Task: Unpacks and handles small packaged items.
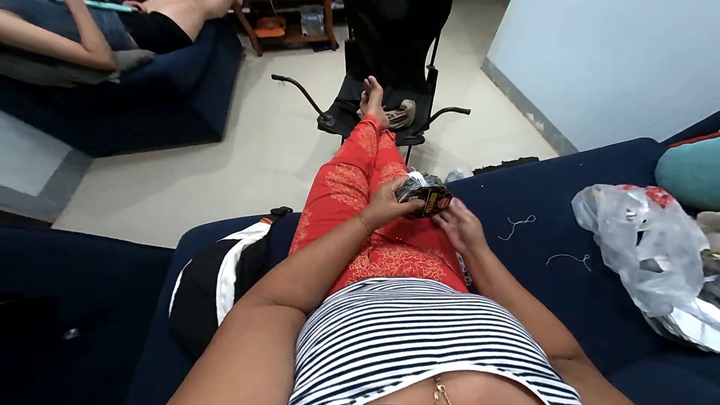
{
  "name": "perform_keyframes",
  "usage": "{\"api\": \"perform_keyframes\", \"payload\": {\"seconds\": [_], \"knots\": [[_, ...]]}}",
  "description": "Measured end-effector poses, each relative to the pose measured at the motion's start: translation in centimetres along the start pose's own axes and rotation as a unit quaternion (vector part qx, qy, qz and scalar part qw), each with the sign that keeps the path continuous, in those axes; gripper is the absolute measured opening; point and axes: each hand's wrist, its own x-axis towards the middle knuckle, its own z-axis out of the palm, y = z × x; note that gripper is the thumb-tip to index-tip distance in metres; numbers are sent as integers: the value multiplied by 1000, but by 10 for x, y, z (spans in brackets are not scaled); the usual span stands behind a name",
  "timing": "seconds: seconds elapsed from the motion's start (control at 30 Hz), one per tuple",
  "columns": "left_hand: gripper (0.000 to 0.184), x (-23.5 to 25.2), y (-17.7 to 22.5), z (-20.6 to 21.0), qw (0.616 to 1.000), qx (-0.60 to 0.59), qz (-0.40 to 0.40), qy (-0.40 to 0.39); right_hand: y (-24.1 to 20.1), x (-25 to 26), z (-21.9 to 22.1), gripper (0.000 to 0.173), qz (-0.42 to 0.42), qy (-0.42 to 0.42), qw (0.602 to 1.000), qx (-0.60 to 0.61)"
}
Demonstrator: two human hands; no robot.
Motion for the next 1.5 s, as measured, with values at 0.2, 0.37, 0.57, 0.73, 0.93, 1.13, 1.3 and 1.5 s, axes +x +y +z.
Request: {"api": "perform_keyframes", "payload": {"seconds": [0.2, 0.37, 0.57, 0.73, 0.93, 1.13, 1.3, 1.5], "knots": [[53, 7, -25, 10, 983, 162, 38, -75, 1, 0, 5, 85, -225, -99, 914, -323], [55, 5, -14, 10, 953, 273, 44, -124, -5, 11, 16, 96, -217, -79, 879, -417], [58, 6, -14, 11, 919, 372, 32, -124, -3, 15, 22, 75, -217, -71, 880, -417], [53, 6, -22, 9, 933, 343, 80, -75, -1, 17, 26, 71, -195, -83, 898, -387], [65, 9, -17, 9, 950, 309, -30, 9, 12, 18, 34, 63, -189, -6, 918, -349], [123, 3, -8, 0, 990, 104, -5, -97, 10, 15, 32, 66, -173, 17, 927, -333], [105, 5, -23, 14, 988, 132, 2, -79, 9, 10, 33, 70, -158, -1, 932, -325], [51, 10, -31, 19, 984, 177, 5, 24, 5, 17, 20, 54, -182, -70, 934, -299]]}}
